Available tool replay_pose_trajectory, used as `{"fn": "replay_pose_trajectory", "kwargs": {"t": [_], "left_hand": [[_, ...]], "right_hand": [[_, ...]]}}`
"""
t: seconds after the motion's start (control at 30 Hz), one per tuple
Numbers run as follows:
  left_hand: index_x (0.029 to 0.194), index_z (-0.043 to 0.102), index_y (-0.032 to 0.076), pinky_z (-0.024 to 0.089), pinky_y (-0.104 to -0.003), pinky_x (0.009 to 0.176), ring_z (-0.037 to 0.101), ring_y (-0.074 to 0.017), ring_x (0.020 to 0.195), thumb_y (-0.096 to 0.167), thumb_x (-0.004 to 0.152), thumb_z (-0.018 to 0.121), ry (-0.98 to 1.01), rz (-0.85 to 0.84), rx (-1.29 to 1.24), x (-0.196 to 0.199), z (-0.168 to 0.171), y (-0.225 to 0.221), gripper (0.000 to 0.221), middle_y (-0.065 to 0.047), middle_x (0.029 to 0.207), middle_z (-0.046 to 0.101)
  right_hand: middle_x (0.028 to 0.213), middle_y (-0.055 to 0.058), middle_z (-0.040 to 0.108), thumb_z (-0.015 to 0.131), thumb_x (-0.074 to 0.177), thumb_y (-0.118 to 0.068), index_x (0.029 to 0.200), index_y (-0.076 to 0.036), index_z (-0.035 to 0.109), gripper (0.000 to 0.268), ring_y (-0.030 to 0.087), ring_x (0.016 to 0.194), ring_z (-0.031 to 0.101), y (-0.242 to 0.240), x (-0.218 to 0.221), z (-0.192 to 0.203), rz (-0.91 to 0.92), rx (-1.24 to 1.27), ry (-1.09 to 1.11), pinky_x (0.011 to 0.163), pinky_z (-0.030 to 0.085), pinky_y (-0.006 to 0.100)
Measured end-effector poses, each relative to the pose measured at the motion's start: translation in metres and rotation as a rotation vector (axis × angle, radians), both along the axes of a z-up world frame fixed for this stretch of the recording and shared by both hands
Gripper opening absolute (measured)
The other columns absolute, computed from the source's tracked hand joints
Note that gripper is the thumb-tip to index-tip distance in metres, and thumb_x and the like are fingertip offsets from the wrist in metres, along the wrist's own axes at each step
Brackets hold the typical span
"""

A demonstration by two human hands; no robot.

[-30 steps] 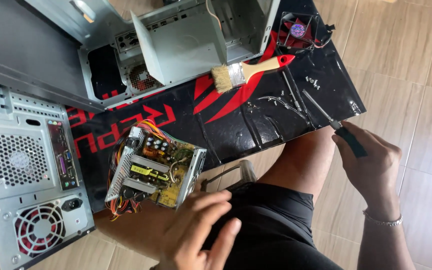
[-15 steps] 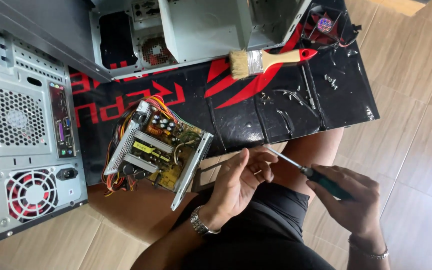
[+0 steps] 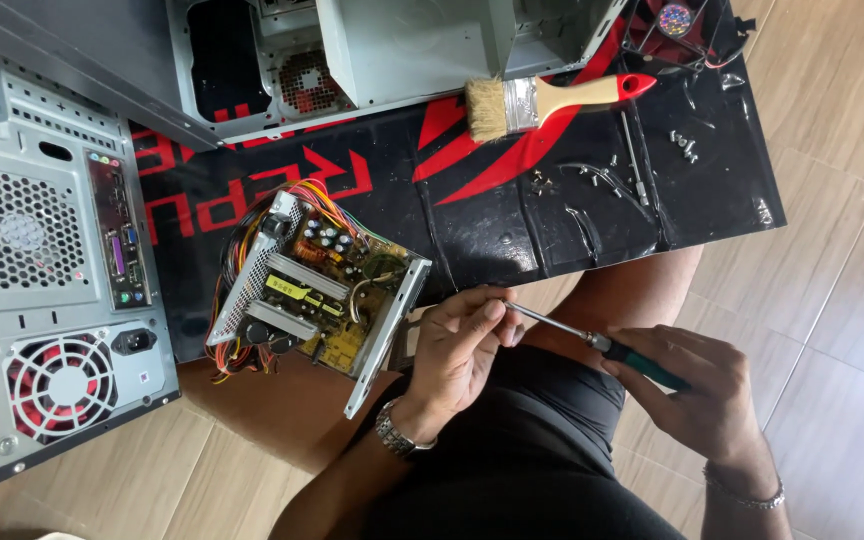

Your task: Disassembling a computer power supply unit using a screwdriver and inspecting a cooling fan.

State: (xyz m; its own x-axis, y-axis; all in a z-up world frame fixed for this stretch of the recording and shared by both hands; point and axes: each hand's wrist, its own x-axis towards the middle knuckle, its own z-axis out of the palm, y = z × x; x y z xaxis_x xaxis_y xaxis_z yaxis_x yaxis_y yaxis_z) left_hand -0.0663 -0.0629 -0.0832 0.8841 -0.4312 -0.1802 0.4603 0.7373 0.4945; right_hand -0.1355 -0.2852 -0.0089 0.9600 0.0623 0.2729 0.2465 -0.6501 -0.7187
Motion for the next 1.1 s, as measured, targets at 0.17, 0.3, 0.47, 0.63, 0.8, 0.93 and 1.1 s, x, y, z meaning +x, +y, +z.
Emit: {"fn": "replay_pose_trajectory", "kwargs": {"t": [0.17,0.3,0.47,0.63,0.8,0.93,1.1], "left_hand": [[0.114,0.070,-0.005,0.061,-0.030,0.075,0.068,-0.0223,0.079,0.003,0.101,0.065,-0.321,-0.027,0.261,0.007,0.011,0.014,0.015,-0.017,0.098,0.070],[0.114,0.070,0.001,0.063,-0.027,0.074,0.070,-0.0200,0.077,0.004,0.103,0.063,-0.674,-0.066,0.560,0.013,0.022,0.024,0.013,-0.014,0.100,0.072],[0.117,0.069,-0.002,0.063,-0.025,0.079,0.071,-0.0152,0.077,0.002,0.103,0.060,-0.915,-0.047,0.843,0.010,0.027,0.029,0.017,-0.011,0.102,0.072],[0.114,0.071,-0.002,0.065,-0.025,0.079,0.072,-0.0165,0.076,0.002,0.101,0.064,-0.674,-0.064,0.725,0.004,0.018,0.030,0.016,-0.014,0.097,0.075],[0.114,0.071,-0.005,0.066,-0.031,0.080,0.073,-0.0240,0.075,0.002,0.099,0.066,-0.442,-0.105,0.453,0.001,0.013,0.031,0.017,-0.020,0.097,0.074],[0.116,0.069,-0.002,0.067,-0.032,0.090,0.076,-0.0222,0.085,0.003,0.101,0.064,-0.661,-0.068,0.599,0.003,0.020,0.032,0.017,-0.015,0.094,0.073],[0.114,0.068,-0.004,0.067,-0.029,0.081,0.076,-0.0205,0.079,0.003,0.102,0.061,-0.971,-0.121,0.719,0.009,0.037,0.039,0.015,-0.015,0.098,0.072]], "right_hand": [[0.101,0.008,0.079,0.081,0.080,-0.013,0.108,-0.002,0.074,0.031,0.017,0.085,0.079,-0.011,-0.007,0.001,0.007,-0.020,0.062,0.077,0.063,0.025],[0.097,0.007,0.080,0.082,0.080,-0.015,0.103,-0.002,0.076,0.027,0.019,0.083,0.080,-0.016,-0.009,0.008,0.046,-0.105,0.071,0.073,0.064,0.029],[0.090,0.006,0.078,0.081,0.083,-0.009,0.100,-0.001,0.076,0.019,0.018,0.070,0.073,-0.014,-0.005,0.014,0.089,-0.178,-0.055,0.065,0.059,0.029],[0.096,0.006,0.079,0.085,0.083,-0.010,0.096,-0.003,0.077,0.017,0.019,0.072,0.073,-0.009,-0.004,0.011,0.080,-0.222,-0.208,0.069,0.060,0.032],[0.096,0.010,0.079,0.080,0.087,-0.005,0.092,-0.002,0.079,0.005,0.020,0.074,0.072,-0.005,-0.004,0.012,0.068,-0.237,-0.301,0.067,0.055,0.031],[0.097,0.010,0.079,0.083,0.084,-0.006,0.095,-0.002,0.079,0.012,0.019,0.074,0.073,-0.012,-0.009,0.012,0.081,-0.231,-0.240,0.070,0.058,0.032],[0.091,0.005,0.081,0.080,0.079,-0.021,0.104,-0.005,0.076,0.030,0.017,0.062,0.076,-0.025,-0.017,0.006,0.111,-0.028,0.115,0.057,0.060,0.027]]}}
